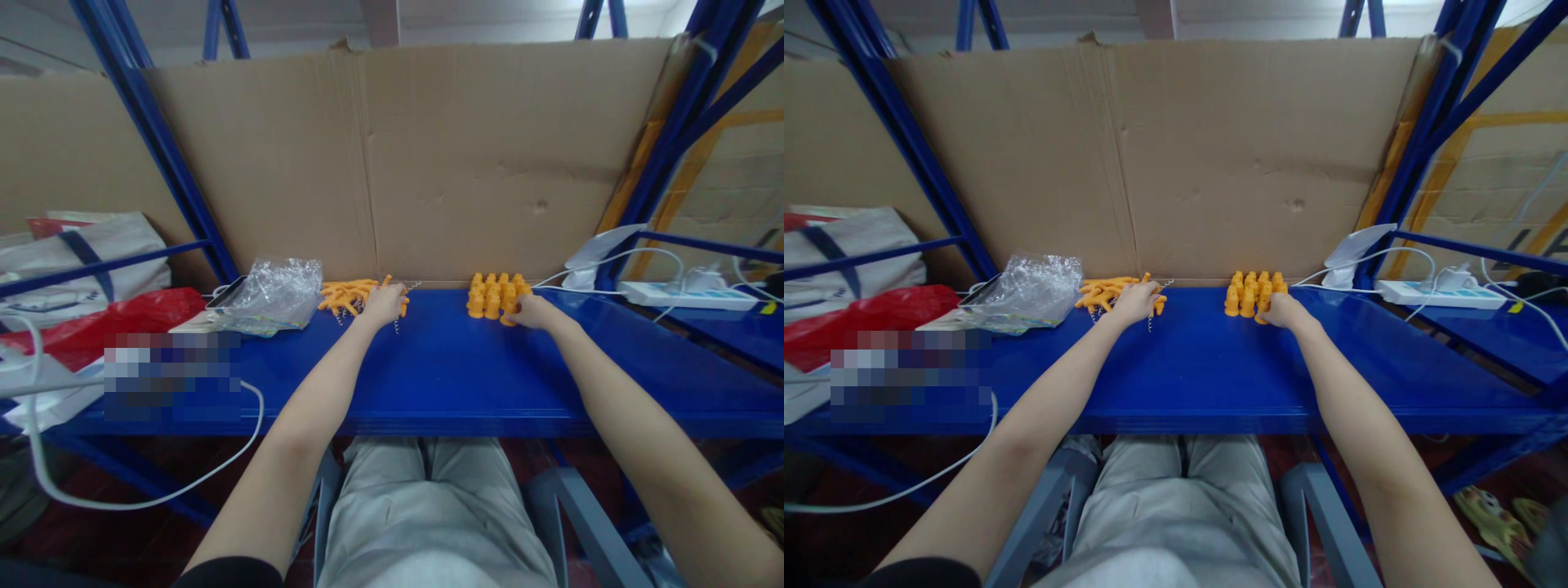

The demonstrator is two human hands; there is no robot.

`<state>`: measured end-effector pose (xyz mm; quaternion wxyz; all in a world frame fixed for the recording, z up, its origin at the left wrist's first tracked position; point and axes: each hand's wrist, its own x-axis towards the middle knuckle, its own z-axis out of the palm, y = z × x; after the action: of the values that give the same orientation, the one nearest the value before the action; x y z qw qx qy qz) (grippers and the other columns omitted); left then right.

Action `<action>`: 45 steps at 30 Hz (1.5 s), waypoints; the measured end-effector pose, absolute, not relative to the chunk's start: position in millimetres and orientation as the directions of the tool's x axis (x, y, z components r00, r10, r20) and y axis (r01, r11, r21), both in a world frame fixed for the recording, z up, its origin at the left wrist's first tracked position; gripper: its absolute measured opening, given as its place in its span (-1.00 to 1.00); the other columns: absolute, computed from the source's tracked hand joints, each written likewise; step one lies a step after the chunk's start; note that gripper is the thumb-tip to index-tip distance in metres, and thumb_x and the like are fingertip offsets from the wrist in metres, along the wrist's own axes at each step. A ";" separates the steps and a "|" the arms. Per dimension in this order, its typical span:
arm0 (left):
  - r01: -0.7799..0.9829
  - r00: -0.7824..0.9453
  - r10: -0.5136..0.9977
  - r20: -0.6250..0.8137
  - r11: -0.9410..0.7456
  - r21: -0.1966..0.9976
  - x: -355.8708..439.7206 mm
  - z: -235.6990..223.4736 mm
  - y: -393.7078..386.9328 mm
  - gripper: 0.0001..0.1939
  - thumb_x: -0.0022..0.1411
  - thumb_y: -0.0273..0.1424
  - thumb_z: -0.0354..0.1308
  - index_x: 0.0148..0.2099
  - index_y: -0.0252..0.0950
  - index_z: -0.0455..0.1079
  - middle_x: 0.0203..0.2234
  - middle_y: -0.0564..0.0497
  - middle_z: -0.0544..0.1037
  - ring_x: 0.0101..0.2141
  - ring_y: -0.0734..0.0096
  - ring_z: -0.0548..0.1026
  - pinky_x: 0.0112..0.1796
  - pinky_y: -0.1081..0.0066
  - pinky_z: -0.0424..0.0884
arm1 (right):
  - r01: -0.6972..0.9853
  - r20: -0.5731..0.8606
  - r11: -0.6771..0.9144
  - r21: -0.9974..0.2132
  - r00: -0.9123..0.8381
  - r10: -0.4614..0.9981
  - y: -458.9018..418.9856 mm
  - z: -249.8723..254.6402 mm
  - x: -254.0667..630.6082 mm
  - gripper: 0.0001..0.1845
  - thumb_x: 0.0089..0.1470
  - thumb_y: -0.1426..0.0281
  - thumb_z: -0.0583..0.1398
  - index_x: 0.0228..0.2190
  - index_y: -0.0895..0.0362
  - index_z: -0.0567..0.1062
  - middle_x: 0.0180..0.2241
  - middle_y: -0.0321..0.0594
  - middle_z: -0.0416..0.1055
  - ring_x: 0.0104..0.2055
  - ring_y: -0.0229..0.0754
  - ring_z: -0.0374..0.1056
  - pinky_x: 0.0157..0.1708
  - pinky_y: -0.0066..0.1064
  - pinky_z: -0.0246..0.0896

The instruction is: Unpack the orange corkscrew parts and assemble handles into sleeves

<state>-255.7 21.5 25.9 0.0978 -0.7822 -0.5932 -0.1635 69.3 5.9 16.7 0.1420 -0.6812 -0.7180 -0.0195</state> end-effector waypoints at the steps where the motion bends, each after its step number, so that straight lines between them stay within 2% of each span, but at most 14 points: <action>1: 0.957 0.251 0.891 0.379 -0.288 0.044 -254.8 26.4 21.2 -0.74 0.36 -0.43 -0.01 -0.01 -0.24 0.45 -0.02 -0.13 0.58 0.07 0.14 0.47 0.07 0.23 0.30 | 0.989 0.194 0.033 -0.144 -0.004 0.981 4.0 18.5 67.0 -0.76 -0.02 0.32 0.28 -0.30 0.20 0.55 -0.35 0.03 0.53 -0.15 0.16 0.49 -0.24 -0.20 0.35; 3: 0.950 0.269 0.882 0.387 -0.309 0.042 -253.2 27.0 20.9 -0.74 0.36 -0.45 -0.02 0.00 -0.26 0.44 -0.01 -0.13 0.57 0.07 0.16 0.46 0.07 0.23 0.29 | 0.994 0.127 -0.030 -0.106 0.043 0.991 -1.2 23.5 61.5 -0.76 0.01 0.33 0.26 -0.28 0.22 0.54 -0.32 0.05 0.52 -0.13 0.14 0.48 -0.23 -0.25 0.33; 7: 0.940 0.296 0.867 0.401 -0.338 0.038 -253.3 25.8 22.2 -0.69 0.35 -0.47 -0.03 0.07 -0.24 0.41 0.04 -0.13 0.54 0.10 0.17 0.43 0.10 0.19 0.25 | 0.992 0.145 -0.001 -0.125 0.019 0.989 -11.1 31.4 51.5 -0.71 0.00 0.33 0.26 -0.24 0.24 0.52 -0.30 0.02 0.52 -0.15 0.09 0.47 -0.22 -0.29 0.29; 13: 0.945 0.285 0.869 0.404 -0.325 0.032 -255.6 25.1 22.2 -0.59 0.34 -0.49 -0.05 0.17 -0.17 0.38 0.13 -0.12 0.48 0.15 0.15 0.38 0.12 0.11 0.21 | 0.940 0.255 0.266 -0.214 -0.209 0.944 -15.4 28.7 28.3 -0.78 0.00 0.37 0.24 -0.25 0.14 0.47 -0.22 -0.10 0.52 -0.17 -0.01 0.45 -0.16 -0.29 0.26; 17: 0.935 0.315 0.877 0.364 -0.352 0.038 -250.0 34.4 16.6 -0.56 0.35 -0.47 -0.06 0.20 -0.11 0.38 0.15 -0.08 0.48 0.16 0.14 0.38 0.13 0.06 0.21 | 0.896 0.291 0.398 -0.199 -0.334 0.897 -8.1 30.7 5.3 -0.77 0.03 0.46 0.19 -0.20 0.13 0.45 -0.22 -0.11 0.53 -0.19 -0.06 0.45 -0.18 -0.32 0.23; 22: 0.903 0.412 0.857 0.309 -0.429 -0.014 -240.9 43.5 6.7 -0.59 0.34 -0.44 -0.02 0.16 -0.08 0.43 0.10 -0.05 0.52 0.13 0.13 0.41 0.11 0.09 0.25 | 0.900 0.339 0.404 -0.161 -0.335 0.879 15.2 36.2 -14.7 -0.80 0.02 0.50 0.17 -0.24 0.12 0.42 -0.30 -0.11 0.53 -0.29 -0.09 0.42 -0.29 -0.37 0.18; 27: 0.890 0.448 0.854 0.263 -0.454 -0.043 -243.0 34.9 5.9 -0.58 0.35 -0.45 -0.02 0.18 -0.11 0.42 0.02 -0.09 0.54 0.07 0.14 0.46 0.04 0.18 0.32 | 0.809 0.480 0.524 -0.267 -0.359 0.800 36.0 12.0 -19.9 -0.80 -0.01 0.51 0.17 -0.28 0.10 0.37 -0.29 -0.13 0.50 -0.28 -0.11 0.40 -0.27 -0.36 0.22; 31: 0.879 0.467 0.841 0.273 -0.476 -0.038 -243.2 27.8 8.4 -0.60 0.36 -0.43 -0.01 0.18 -0.09 0.43 -0.01 -0.08 0.53 0.04 0.14 0.47 0.01 0.21 0.33 | 0.692 0.502 0.647 -0.321 -0.455 0.736 39.9 -8.3 -14.8 -0.79 -0.02 0.48 0.18 -0.27 0.08 0.34 -0.26 -0.16 0.48 -0.24 -0.10 0.40 -0.22 -0.30 0.27; 34: 0.873 0.475 0.830 0.294 -0.486 -0.038 -241.1 25.3 9.3 -0.60 0.36 -0.43 -0.02 0.17 -0.09 0.44 -0.02 -0.10 0.53 0.02 0.13 0.48 0.00 0.19 0.33 | 0.669 0.514 0.657 -0.347 -0.451 0.730 40.6 -11.4 -9.3 -0.79 0.00 0.47 0.18 -0.26 0.07 0.31 -0.25 -0.17 0.47 -0.23 -0.09 0.40 -0.17 -0.25 0.29; 40: 0.876 0.463 0.821 0.333 -0.481 -0.032 -245.8 21.5 15.0 -0.61 0.32 -0.45 0.02 0.12 -0.09 0.46 -0.04 -0.07 0.56 0.02 0.13 0.48 0.00 0.18 0.33 | 0.660 0.529 0.650 -0.376 -0.423 0.736 42.2 -10.0 -3.6 -0.78 0.00 0.46 0.17 -0.26 0.07 0.29 -0.24 -0.13 0.46 -0.24 -0.07 0.40 -0.21 -0.23 0.31; 45: 0.879 0.455 0.824 0.338 -0.475 -0.025 -248.3 19.9 17.7 -0.62 0.32 -0.45 0.03 0.11 -0.11 0.47 -0.05 -0.08 0.56 0.02 0.13 0.48 -0.01 0.18 0.33 | 0.634 0.547 0.703 -0.324 -0.480 0.685 43.0 -10.5 -4.2 -0.80 0.03 0.44 0.16 -0.23 0.08 0.34 -0.22 -0.11 0.46 -0.19 -0.06 0.41 -0.14 -0.18 0.34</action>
<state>-248.3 17.7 19.9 0.0981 -0.8472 -0.5027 -0.1410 -4.2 43.0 -10.5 0.3356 -0.3837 -0.8595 0.0386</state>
